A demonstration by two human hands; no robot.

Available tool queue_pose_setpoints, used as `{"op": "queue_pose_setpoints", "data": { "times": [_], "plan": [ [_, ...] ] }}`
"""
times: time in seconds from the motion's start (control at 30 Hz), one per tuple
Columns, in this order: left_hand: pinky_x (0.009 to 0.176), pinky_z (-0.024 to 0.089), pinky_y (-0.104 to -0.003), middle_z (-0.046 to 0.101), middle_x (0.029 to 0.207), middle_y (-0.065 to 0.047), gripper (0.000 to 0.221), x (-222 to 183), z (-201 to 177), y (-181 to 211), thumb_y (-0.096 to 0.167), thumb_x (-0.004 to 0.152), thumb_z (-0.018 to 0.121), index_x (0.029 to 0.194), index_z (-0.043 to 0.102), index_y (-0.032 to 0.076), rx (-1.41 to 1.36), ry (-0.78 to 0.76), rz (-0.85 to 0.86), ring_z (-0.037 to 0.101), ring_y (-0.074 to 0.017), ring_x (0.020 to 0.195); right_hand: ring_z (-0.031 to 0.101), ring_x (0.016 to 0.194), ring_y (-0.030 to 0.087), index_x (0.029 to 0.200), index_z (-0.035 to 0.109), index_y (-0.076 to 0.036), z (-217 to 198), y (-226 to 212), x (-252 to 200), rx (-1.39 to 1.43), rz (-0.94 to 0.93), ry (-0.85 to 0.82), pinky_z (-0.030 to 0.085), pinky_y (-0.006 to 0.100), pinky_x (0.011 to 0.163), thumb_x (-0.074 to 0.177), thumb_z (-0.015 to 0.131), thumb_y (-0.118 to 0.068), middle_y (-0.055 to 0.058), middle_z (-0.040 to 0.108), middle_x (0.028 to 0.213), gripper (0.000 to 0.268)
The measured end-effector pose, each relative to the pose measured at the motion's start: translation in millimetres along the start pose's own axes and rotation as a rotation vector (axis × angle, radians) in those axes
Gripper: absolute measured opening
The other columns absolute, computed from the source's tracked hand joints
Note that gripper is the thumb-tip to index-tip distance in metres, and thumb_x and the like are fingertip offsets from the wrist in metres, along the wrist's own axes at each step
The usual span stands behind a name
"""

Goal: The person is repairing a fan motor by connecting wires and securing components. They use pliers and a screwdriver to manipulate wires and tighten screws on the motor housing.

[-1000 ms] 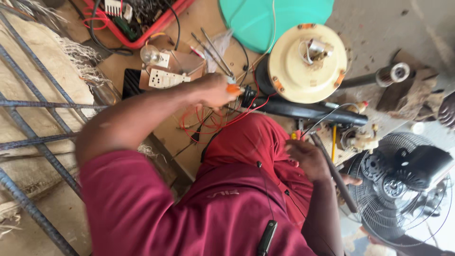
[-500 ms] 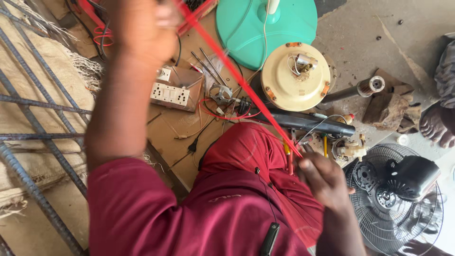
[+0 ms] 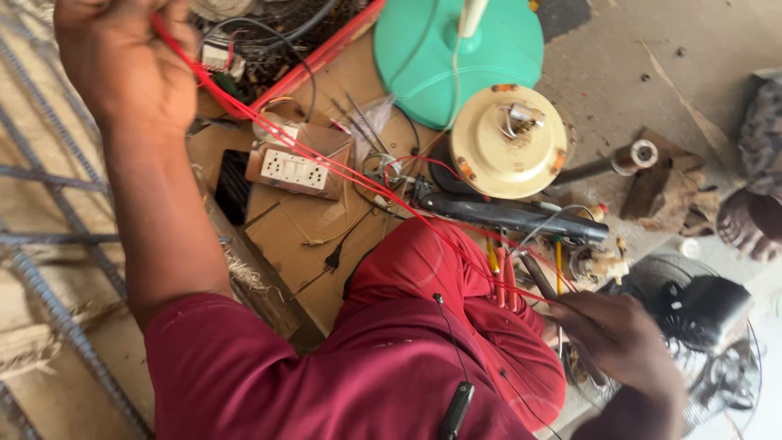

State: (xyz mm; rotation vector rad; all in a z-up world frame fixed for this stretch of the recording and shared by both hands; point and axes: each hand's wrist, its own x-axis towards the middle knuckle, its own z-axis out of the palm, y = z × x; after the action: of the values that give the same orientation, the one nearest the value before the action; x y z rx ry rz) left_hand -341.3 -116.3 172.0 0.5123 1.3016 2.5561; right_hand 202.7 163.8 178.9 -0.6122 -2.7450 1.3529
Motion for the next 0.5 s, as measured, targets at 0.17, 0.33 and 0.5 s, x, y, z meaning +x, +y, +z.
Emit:
{"op": "queue_pose_setpoints", "data": {
  "times": [0.17, 0.33, 0.5],
  "plan": [
    [0.077, 0.061, -0.036, 0.059, 0.111, -0.019, 0.004, -91, 156, -48, 0.008, 0.092, 0.063, 0.094, 0.059, 0.009, 0.120, -1.160, 0.297, 0.060, -0.0240, 0.104, 0.065, 0.054, 0.021, 0.090, 0.075, -0.003, 32, -38, 58, -0.124, -0.055, 0.072, 0.049, 0.037, 0.052, 0.090, 0.075, -0.010, 0.013, 0.069, 0.065, 0.007],
    [0.060, 0.055, -0.033, 0.068, 0.072, -0.006, 0.026, -189, 213, -109, 0.029, 0.097, 0.072, 0.091, 0.067, 0.003, 0.425, -1.222, -0.265, 0.072, -0.0114, 0.068, 0.071, 0.071, 0.019, 0.104, 0.070, 0.000, 35, -50, 77, -0.031, -0.278, 0.278, 0.056, 0.033, 0.064, 0.092, 0.063, -0.004, 0.013, 0.070, 0.081, 0.014],
    [0.062, 0.054, -0.035, 0.070, 0.073, -0.014, 0.032, -177, 204, -97, 0.033, 0.093, 0.079, 0.082, 0.071, 0.003, 0.701, -1.289, -0.150, 0.072, -0.0182, 0.064, 0.068, 0.062, 0.013, 0.100, 0.071, -0.002, 47, -50, 84, 0.060, -0.159, 0.300, 0.052, 0.030, 0.057, 0.098, 0.067, -0.012, 0.009, 0.071, 0.073, 0.011]
  ]
}}
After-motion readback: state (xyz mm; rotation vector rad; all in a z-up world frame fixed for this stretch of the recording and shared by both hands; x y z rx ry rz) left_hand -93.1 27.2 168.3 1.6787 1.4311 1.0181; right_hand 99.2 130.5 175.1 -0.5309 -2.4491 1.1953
